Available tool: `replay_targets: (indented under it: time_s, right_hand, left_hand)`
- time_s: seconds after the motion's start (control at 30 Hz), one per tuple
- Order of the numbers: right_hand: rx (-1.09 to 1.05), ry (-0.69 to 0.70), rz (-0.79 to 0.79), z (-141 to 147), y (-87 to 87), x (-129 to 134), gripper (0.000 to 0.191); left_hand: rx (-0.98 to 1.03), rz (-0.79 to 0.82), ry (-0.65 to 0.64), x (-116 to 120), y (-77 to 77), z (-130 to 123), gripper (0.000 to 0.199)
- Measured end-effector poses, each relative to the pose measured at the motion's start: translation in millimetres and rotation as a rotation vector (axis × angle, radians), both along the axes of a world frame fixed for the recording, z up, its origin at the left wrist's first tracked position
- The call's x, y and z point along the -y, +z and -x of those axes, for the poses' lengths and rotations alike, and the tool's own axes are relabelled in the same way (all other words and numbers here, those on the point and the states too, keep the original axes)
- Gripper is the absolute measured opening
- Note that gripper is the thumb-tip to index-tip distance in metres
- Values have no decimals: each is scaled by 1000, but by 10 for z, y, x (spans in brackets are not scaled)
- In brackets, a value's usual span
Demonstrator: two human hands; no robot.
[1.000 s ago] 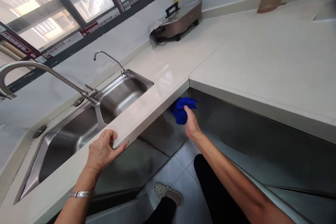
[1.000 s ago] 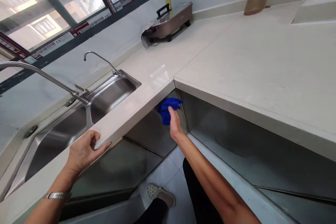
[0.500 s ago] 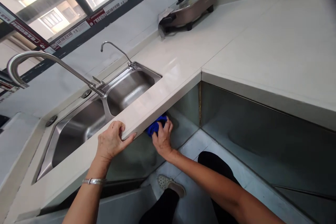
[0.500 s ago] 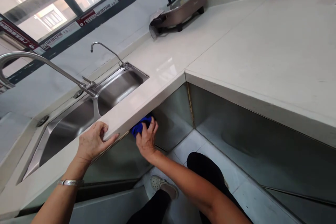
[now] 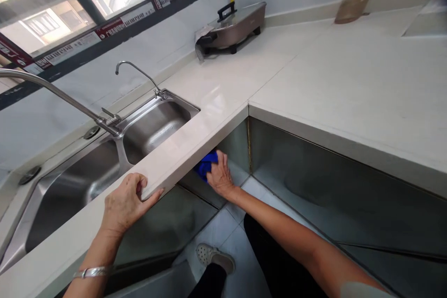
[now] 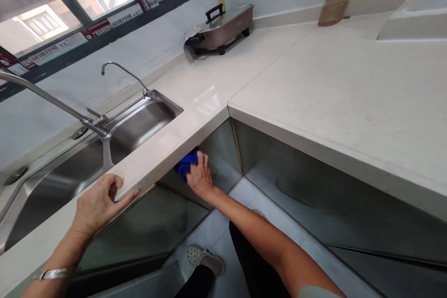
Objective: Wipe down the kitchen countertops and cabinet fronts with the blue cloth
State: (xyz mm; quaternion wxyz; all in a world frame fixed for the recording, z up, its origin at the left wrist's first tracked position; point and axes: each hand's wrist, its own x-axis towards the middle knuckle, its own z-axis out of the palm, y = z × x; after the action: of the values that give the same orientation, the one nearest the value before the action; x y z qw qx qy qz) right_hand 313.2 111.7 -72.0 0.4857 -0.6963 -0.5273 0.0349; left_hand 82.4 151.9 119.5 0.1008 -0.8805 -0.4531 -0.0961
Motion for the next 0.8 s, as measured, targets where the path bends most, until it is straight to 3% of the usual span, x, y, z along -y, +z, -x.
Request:
replay_targets:
  time_s: [0.27,0.37,0.57,0.7,0.8]
  right_hand:
    - [-297,-534,-179,-1185,-159,-455,33]
    - [-331,-599,-155,-1461,-222,-589,33]
    - [-396,-679,-165,-1442,-422,-700,36]
    - [-548,-753,-62,-1370,-563,-716,36]
    - [-666,-792,35,-1257,-773,-686,40]
  left_hand:
    - [1,-76,-86,-78,-37,58,48]
    - [-16,-104,-118,-96,-42,81,46]
    - [-51,-150,-145,-102,-66,82,46]
    - [-46,-167,-152,-91,-74,84,47]
    - [-34,-166,-153,-85,-69,80,46]
